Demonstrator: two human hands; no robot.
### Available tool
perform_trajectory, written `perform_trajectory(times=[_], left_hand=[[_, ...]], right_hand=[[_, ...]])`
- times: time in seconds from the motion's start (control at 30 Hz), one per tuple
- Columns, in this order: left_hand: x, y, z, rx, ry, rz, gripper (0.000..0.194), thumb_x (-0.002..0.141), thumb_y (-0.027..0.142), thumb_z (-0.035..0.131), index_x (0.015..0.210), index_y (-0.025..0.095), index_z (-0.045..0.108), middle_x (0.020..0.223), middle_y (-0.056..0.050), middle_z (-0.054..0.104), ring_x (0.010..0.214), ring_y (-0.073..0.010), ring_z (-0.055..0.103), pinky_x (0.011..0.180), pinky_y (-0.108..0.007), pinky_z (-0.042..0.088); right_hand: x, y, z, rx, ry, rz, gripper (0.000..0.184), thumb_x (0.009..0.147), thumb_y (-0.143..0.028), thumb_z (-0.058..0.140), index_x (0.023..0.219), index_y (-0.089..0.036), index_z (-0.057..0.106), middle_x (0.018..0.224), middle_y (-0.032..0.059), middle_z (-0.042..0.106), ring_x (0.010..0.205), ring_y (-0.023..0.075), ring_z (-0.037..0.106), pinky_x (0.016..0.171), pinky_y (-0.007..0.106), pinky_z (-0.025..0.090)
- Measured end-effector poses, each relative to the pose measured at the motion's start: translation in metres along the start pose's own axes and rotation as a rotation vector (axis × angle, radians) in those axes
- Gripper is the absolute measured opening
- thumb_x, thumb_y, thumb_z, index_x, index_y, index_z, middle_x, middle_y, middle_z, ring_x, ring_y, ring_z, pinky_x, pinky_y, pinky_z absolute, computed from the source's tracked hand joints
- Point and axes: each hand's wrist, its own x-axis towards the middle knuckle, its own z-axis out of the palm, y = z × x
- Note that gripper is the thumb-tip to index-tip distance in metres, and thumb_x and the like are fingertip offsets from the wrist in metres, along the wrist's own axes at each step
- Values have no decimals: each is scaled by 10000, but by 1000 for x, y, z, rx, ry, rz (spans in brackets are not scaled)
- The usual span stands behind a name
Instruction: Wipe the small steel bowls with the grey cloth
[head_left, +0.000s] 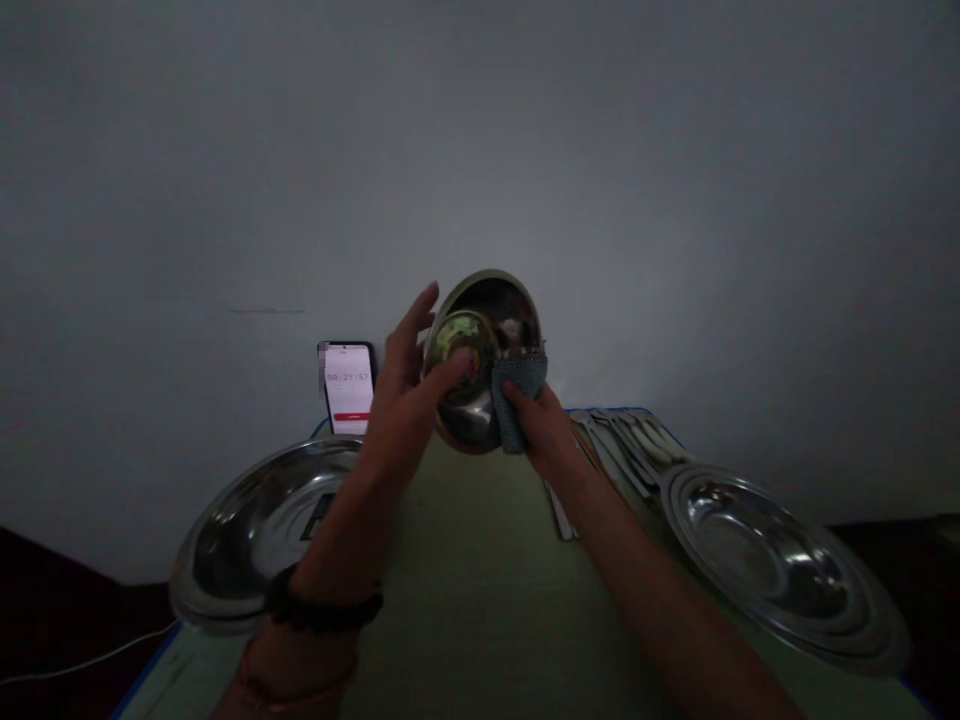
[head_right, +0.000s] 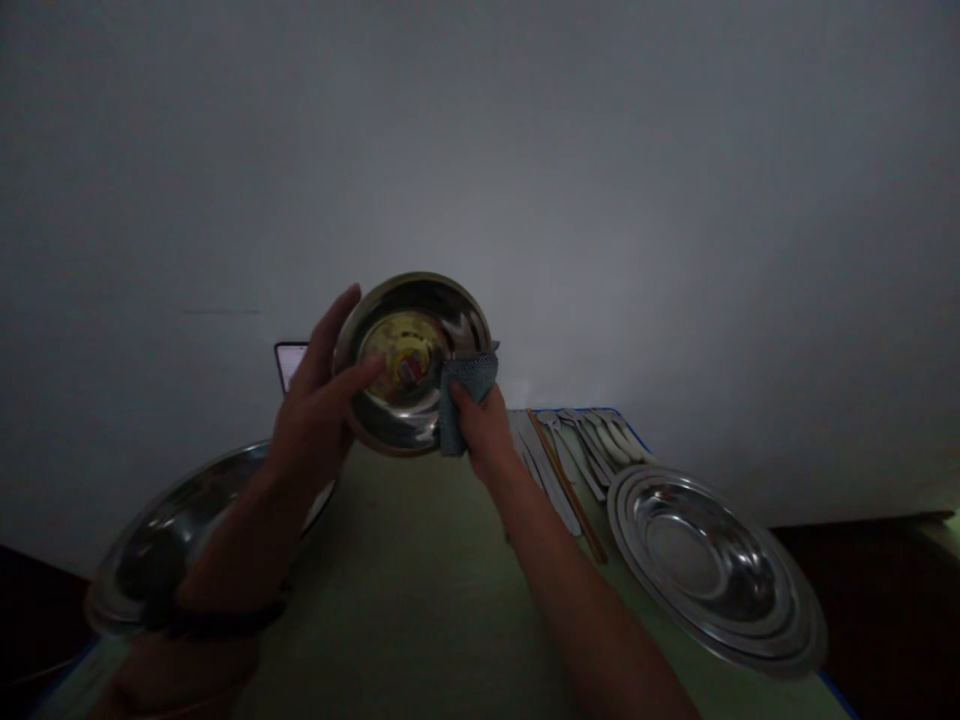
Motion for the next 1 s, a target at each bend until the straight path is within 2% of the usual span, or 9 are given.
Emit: perform_trajectory(times=[0.13,0.2,0.3,0.4,0.47,0.57,0.7,0.83,1.0], left_hand=[[-2,24,-23,-12,-376,-202,598,788,344,672,1360,292,507,1332,-49,597,1276,-327,495,1060,-446,430],[-5,34,-27,66,-451,-242,584,772,344,692,1334,289,544,1244,-59,657,1239,-339,530,1037,-437,453],[-9,41,-23,130,-474,-278,560,759,363,703,1300,282,584,1148,-71,703,1166,-355,584,978,-457,496],[-8,45,-17,88,-420,-240,498,784,394,660,1265,274,615,1139,-70,707,1194,-362,561,984,-486,486],[-7,46,-13,65,-379,-206,469,794,393,642,1246,269,628,1165,-58,696,1230,-359,531,1009,-492,466],[-9,41,-2,39,-233,-82,416,821,369,617,1228,287,624,1225,-17,663,1240,-319,527,1038,-477,444],[-17,13,18,-3,198,312,354,890,322,536,1243,314,560,1328,15,570,1271,-236,493,1111,-434,349],[-22,-17,23,247,154,407,488,885,313,531,1351,322,387,1523,-9,310,1413,-238,276,1156,-426,238],[-13,-10,16,136,67,214,553,830,308,562,1341,314,352,1468,-23,390,1362,-238,363,1125,-380,315]], right_hand=[[8,-42,-27,-486,-78,-385,295,749,-390,646,962,-197,581,952,61,668,882,207,591,806,369,466],[5,-60,-32,-686,-111,-503,231,753,-383,652,868,-199,573,812,25,640,745,175,553,687,319,444],[-5,-73,-26,-814,-33,-560,256,723,-406,689,768,-211,530,652,-26,556,601,133,464,555,269,364],[-11,-72,-17,-803,179,-578,331,677,-463,727,706,-221,503,584,-49,510,550,117,413,517,258,328],[-11,-66,-13,-731,296,-565,350,671,-500,721,697,-217,518,595,-39,534,565,124,433,534,264,356],[-7,-52,-6,-487,293,-449,368,749,-554,620,745,-188,582,695,17,626,655,154,536,620,296,443],[-11,-29,14,7,195,-83,383,805,-536,547,905,-177,633,849,64,707,753,179,645,696,329,524],[-20,-12,29,230,24,137,284,741,-360,632,966,-187,612,949,83,726,742,184,685,714,361,548],[-5,-16,5,-45,86,50,363,648,-371,707,934,-167,617,956,95,713,821,199,653,766,375,515]])
